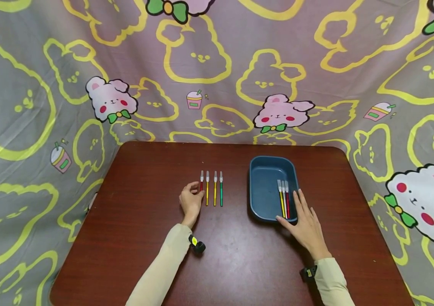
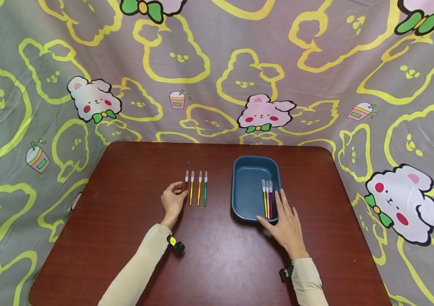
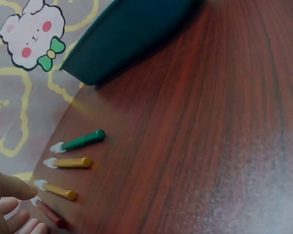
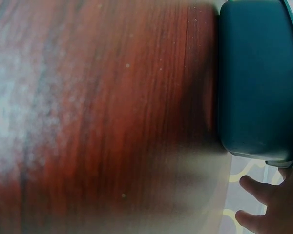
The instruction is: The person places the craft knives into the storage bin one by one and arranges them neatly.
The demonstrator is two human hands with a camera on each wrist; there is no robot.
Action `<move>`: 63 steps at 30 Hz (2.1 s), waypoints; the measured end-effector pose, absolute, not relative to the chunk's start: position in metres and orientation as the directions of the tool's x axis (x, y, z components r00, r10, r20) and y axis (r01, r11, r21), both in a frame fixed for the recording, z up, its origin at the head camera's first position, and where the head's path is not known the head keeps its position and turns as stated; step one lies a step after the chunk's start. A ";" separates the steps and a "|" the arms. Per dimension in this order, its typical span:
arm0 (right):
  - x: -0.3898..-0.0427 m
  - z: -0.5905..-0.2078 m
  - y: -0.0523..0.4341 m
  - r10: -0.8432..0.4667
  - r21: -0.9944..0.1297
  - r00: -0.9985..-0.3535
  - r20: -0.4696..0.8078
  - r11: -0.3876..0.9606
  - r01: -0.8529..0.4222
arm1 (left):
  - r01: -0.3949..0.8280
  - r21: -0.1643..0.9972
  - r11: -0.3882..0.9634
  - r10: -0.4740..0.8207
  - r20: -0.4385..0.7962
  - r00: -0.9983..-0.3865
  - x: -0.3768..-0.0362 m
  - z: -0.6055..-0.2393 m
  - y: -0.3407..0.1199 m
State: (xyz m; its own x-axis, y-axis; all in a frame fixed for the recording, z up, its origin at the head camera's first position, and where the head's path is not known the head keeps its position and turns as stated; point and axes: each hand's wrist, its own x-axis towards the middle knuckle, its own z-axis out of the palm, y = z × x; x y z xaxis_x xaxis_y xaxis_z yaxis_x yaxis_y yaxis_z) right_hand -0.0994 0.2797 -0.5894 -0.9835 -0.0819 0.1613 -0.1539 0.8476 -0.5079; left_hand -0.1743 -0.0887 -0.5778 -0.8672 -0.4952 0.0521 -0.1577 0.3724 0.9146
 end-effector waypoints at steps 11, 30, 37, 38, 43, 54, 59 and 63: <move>-0.100 -0.590 0.279 -0.076 -0.506 -0.984 0.163 0.849 -0.150 | -0.111 0.901 0.420 -0.495 0.125 -0.860 -0.184 -0.589 -0.085; -0.099 -0.590 0.280 -0.077 -0.508 -0.984 0.159 0.849 -0.148 | -0.147 0.921 0.360 -0.512 0.063 -0.857 -0.190 -0.589 -0.085; -0.098 -0.591 0.281 -0.074 -0.510 -0.983 0.166 0.847 -0.150 | -0.195 0.902 0.385 -0.503 0.028 -0.864 -0.191 -0.581 -0.086; -0.098 -0.591 0.281 -0.074 -0.510 -0.983 0.166 0.847 -0.150 | -0.208 0.897 0.391 -0.501 0.018 -0.865 -0.191 -0.580 -0.086; -0.098 -0.592 0.281 -0.071 -0.512 -0.984 0.161 0.847 -0.145 | -0.276 0.869 0.411 -0.470 -0.058 -0.881 -0.192 -0.574 -0.088; -0.100 -0.592 0.280 -0.073 -0.511 -0.984 0.160 0.847 -0.145 | -0.268 0.887 0.377 -0.466 -0.069 -0.882 -0.195 -0.571 -0.090; -0.100 -0.590 0.281 -0.075 -0.507 -0.983 0.169 0.849 -0.152 | -0.214 0.932 0.292 -0.467 -0.056 -0.883 -0.196 -0.567 -0.089; -0.100 -0.590 0.280 -0.075 -0.508 -0.983 0.169 0.848 -0.152 | -0.209 0.958 0.198 -0.477 -0.092 -0.874 -0.195 -0.560 -0.085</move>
State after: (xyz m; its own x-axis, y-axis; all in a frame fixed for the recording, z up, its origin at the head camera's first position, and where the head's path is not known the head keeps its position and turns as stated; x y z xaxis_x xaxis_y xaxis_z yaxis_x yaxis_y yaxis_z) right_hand -0.0996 0.2802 -0.5897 -0.9827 -0.0751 0.1692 -0.1522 0.8479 -0.5079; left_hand -0.1949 -0.0846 -0.5600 -0.8740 -0.4772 -0.0922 -0.2091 0.1980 0.9576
